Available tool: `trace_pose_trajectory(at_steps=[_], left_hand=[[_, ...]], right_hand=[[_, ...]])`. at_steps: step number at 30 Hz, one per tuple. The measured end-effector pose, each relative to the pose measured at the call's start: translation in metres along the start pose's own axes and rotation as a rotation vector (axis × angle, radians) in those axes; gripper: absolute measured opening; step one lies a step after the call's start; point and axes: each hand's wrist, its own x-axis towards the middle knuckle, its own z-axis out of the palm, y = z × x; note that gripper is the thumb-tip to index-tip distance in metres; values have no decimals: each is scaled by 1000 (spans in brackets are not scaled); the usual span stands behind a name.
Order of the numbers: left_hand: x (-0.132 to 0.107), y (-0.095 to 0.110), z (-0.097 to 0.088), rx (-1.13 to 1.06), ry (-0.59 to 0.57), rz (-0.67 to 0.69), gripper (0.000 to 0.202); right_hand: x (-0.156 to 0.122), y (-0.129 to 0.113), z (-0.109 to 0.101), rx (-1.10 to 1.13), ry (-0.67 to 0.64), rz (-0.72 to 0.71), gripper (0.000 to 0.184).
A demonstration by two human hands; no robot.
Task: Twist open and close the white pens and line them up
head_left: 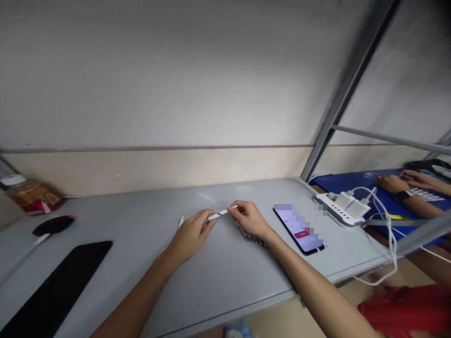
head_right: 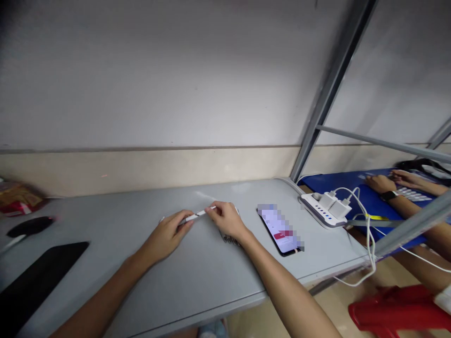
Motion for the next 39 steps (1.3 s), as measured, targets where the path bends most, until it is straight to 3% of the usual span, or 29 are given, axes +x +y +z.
trace_pose_trajectory(at_steps=[7, 14, 18, 24, 31, 35, 39], left_hand=[[2, -8, -3, 270, 58, 95, 29], [1, -1, -3, 479, 90, 134, 31], [0, 1, -2, 459, 94, 109, 27], [0, -4, -5, 385, 100, 60, 26], [1, -13, -3, 242, 89, 73, 24], [1, -16, 0, 201, 92, 77, 22], [0, -13, -3, 233, 52, 155, 21]], right_hand=[[1, 0, -5, 389, -174, 241, 49], [1, -2, -6, 636, -256, 422, 43], [-1, -3, -7, 605, -292, 322, 41], [-4, 0, -4, 224, -178, 17, 42], [-5, -3, -2, -12, -75, -142, 33], [-3, -1, -3, 21, -69, -84, 33], [-2, 0, -5, 249, -172, 91, 38]])
